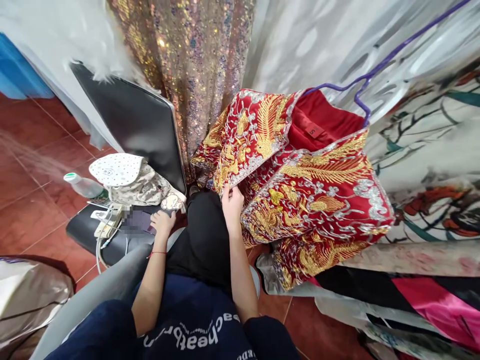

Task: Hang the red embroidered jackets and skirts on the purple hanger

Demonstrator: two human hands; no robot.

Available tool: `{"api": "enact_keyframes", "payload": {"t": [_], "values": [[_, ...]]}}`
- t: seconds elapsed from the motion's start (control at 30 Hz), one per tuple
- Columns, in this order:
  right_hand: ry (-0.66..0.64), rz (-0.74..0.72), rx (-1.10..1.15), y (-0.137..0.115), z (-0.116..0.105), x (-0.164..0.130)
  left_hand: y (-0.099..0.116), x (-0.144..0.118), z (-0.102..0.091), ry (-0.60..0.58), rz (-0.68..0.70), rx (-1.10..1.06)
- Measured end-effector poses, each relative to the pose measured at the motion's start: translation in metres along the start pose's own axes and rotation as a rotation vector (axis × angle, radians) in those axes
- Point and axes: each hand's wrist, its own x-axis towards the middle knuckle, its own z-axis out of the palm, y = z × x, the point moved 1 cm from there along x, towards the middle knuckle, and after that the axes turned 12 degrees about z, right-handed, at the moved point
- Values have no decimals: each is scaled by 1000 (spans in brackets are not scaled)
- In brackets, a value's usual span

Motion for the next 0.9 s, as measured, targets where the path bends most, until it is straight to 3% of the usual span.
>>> {"api": "enact_keyframes", "payload": {"t": [0.07, 0.17, 0.33, 0.43, 0.5, 0.57, 0.63, 0.7, 0.73, 0.8, 0.87, 0.9], "values": [[-8, 2, 7, 1, 1, -2, -18, -3, 6, 24, -100, 63], [-17, -4, 8, 0, 0, -2, -28, -6, 13, 42, -157, 98], [-30, -11, -28, 4, -6, 0, -24, 1, 6, 65, -150, 52], [-39, -22, -46, 4, -6, -1, -5, 8, -8, 78, -34, -5], [-45, -38, -66, 1, -4, -3, 23, 9, -20, 69, 111, -59], [-52, -62, -94, -5, 1, -5, 67, 6, -32, 43, 343, -153], [-79, -96, -128, -13, 5, -7, 123, -1, -46, 61, 784, -377], [-141, -153, -157, -24, 6, -9, 176, -8, -61, 94, 1060, -414], [-192, -197, -170, -30, 3, -11, 198, -9, -68, 122, 1112, -406], [-321, -302, -197, -45, -11, -15, 230, -3, -83, 162, 1090, -383], [-405, -421, -252, -64, -38, -18, 244, 9, -99, 237, 1001, -328], [-383, -480, -301, -74, -55, -18, 247, 17, -108, 286, 947, -297]]}}
